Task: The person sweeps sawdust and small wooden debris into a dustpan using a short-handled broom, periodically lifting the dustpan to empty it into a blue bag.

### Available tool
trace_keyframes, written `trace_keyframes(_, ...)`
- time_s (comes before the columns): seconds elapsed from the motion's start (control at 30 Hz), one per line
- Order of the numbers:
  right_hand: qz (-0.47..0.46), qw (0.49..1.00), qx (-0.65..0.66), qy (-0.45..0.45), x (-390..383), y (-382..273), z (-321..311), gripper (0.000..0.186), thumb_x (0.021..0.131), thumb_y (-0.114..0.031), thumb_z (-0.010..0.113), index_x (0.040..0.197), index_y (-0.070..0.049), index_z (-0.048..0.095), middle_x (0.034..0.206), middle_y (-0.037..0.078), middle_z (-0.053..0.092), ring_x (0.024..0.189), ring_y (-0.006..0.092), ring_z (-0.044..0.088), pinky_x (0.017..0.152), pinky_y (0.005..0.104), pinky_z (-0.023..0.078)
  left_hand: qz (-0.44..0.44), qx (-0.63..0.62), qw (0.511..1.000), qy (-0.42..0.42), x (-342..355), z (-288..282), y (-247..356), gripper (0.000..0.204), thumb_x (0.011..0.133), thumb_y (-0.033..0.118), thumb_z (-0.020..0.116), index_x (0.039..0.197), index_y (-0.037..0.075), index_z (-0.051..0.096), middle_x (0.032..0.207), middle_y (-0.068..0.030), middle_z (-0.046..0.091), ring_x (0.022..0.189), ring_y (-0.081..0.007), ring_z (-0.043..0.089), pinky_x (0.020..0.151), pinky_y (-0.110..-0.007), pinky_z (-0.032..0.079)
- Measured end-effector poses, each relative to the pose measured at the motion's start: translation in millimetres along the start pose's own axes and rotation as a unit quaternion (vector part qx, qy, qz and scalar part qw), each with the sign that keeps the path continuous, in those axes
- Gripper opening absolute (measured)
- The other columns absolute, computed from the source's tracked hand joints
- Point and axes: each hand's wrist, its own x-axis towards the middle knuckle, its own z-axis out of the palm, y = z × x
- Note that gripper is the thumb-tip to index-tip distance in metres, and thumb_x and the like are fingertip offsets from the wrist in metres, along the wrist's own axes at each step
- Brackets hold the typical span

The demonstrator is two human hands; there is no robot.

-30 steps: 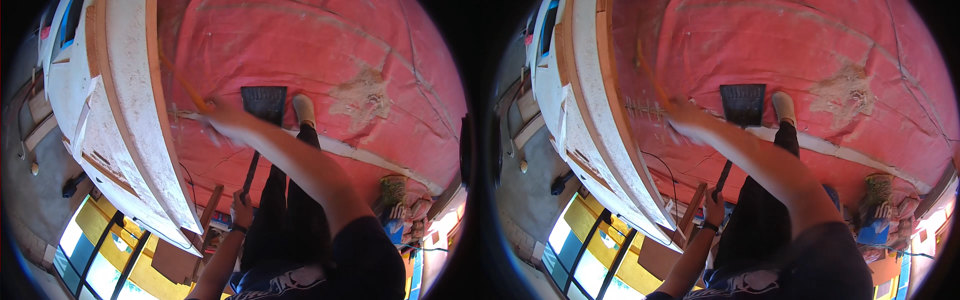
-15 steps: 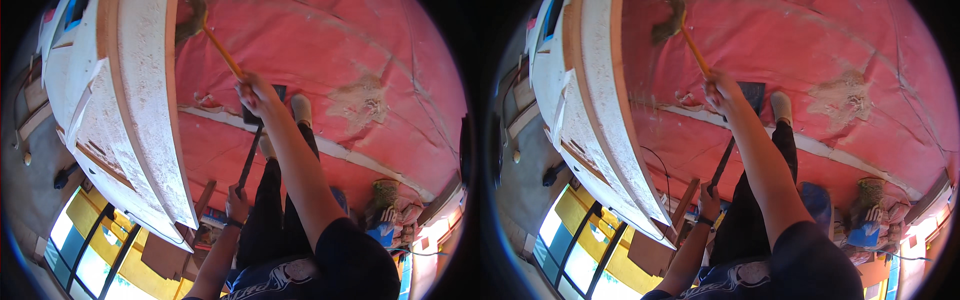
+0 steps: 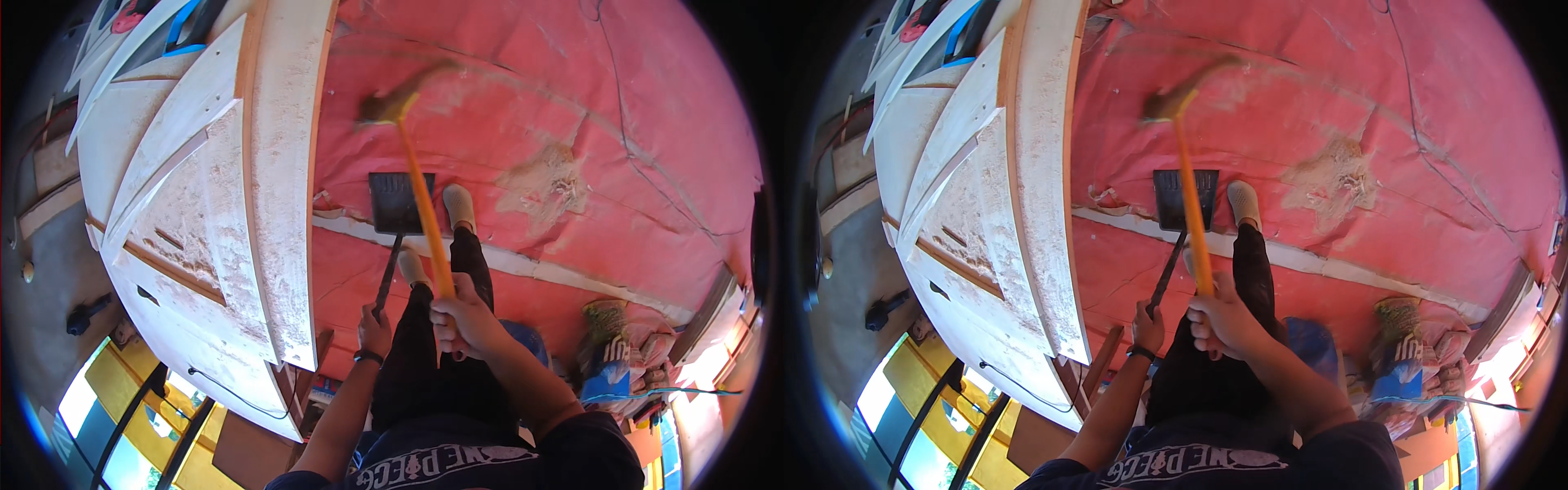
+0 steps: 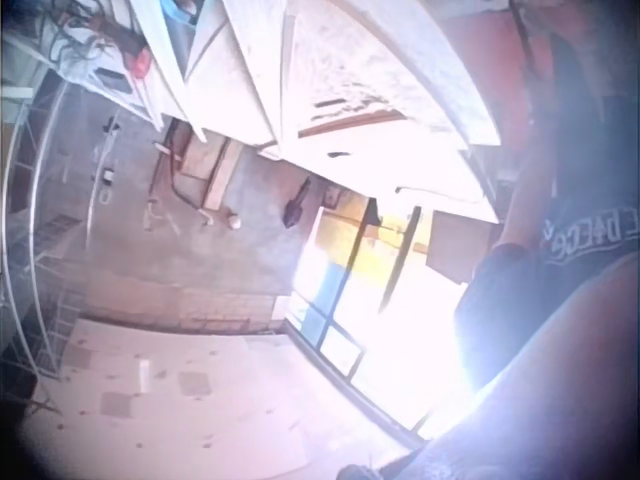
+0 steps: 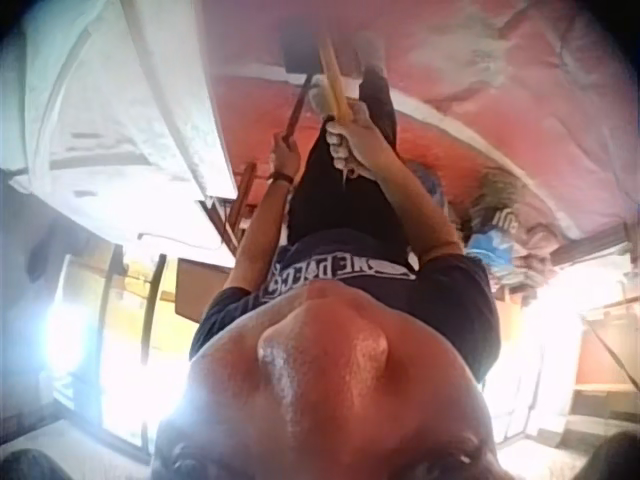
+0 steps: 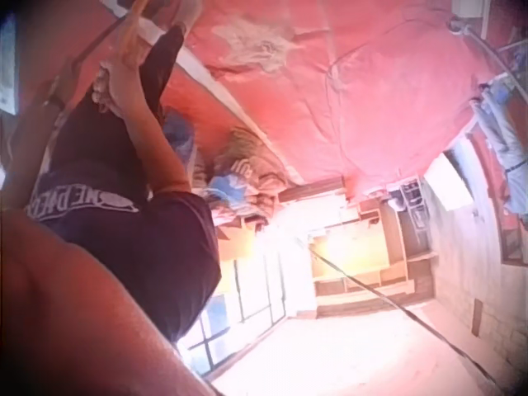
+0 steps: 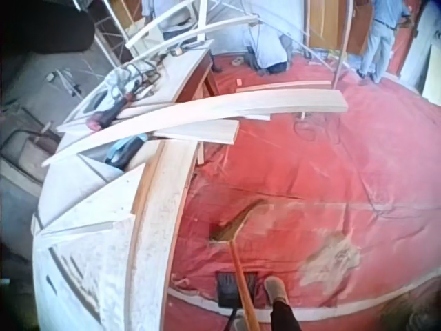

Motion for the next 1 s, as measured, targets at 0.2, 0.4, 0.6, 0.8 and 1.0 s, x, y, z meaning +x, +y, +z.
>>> trace_keyframes(0.2, -0.194, 0.963, -0.049, -0.181, 182, -59, 42, 0.007, 0.085, -0.007, 0.048, 0.082, -0.003, 0.043, 0.058, 0.004, 0.044, 0.042, 0.0119, 0.045, 0.034, 0.0248, 0.036, -0.021, 0.007, 1.000, -0.001, 5, -5, 0, 0.025, 0.088, 0.018, 0.051, 0.107, 0.003, 0.045, 0.092, -0.0238, 0.060, 0.087, -0.0428, 0.058, 0.072, -0.048, 0.045)
trace_keyframes(0.4, -0.106, 0.968, 0.132, -0.183, 254, -161, 43, 0.022, 0.087, -0.007, 0.044, 0.066, -0.007, 0.038, 0.049, 0.001, 0.039, 0.032, 0.0112, 0.033, 0.029, 0.0221, 0.028, -0.035, -0.038, 0.999, 0.006, 6, -9, -13, 0.025, 0.087, 0.017, 0.051, 0.107, 0.003, 0.045, 0.093, -0.0242, 0.060, 0.086, -0.0435, 0.057, 0.073, -0.049, 0.044)
trace_keyframes(0.6, -0.219, 0.968, 0.041, -0.111, 141, -90, -58, 0.016, 0.091, -0.012, 0.043, 0.101, -0.001, 0.049, 0.047, -0.001, 0.036, 0.028, 0.0085, 0.030, 0.025, 0.0218, 0.025, -0.021, -0.043, 0.998, 0.028, -7, -4, -28, 0.024, 0.087, 0.017, 0.050, 0.107, 0.005, 0.044, 0.092, -0.0245, 0.060, 0.086, -0.0439, 0.057, 0.072, -0.050, 0.043)
trace_keyframes(0.8, -0.176, 0.978, 0.076, 0.078, 13, -6, -151, 0.024, 0.088, -0.008, 0.048, 0.110, -0.015, 0.041, 0.059, 0.000, 0.039, 0.037, 0.0053, 0.034, 0.028, 0.0184, 0.028, -0.021, -0.042, 0.998, 0.032, -10, -4, -43, 0.026, 0.086, 0.019, 0.052, 0.107, 0.006, 0.045, 0.092, -0.0230, 0.061, 0.085, -0.0431, 0.058, 0.072, -0.050, 0.045)
trace_keyframes(1.0, -0.209, 0.966, 0.073, 0.137, -49, 58, -101, 0.035, 0.085, -0.004, 0.051, 0.111, -0.019, 0.034, 0.063, 0.000, 0.038, 0.042, 0.0053, 0.035, 0.032, 0.0171, 0.029, -0.005, -0.057, 0.997, 0.051, -36, -23, -71, 0.025, 0.086, 0.019, 0.051, 0.107, 0.007, 0.045, 0.093, -0.0230, 0.061, 0.085, -0.0436, 0.058, 0.070, -0.051, 0.045)
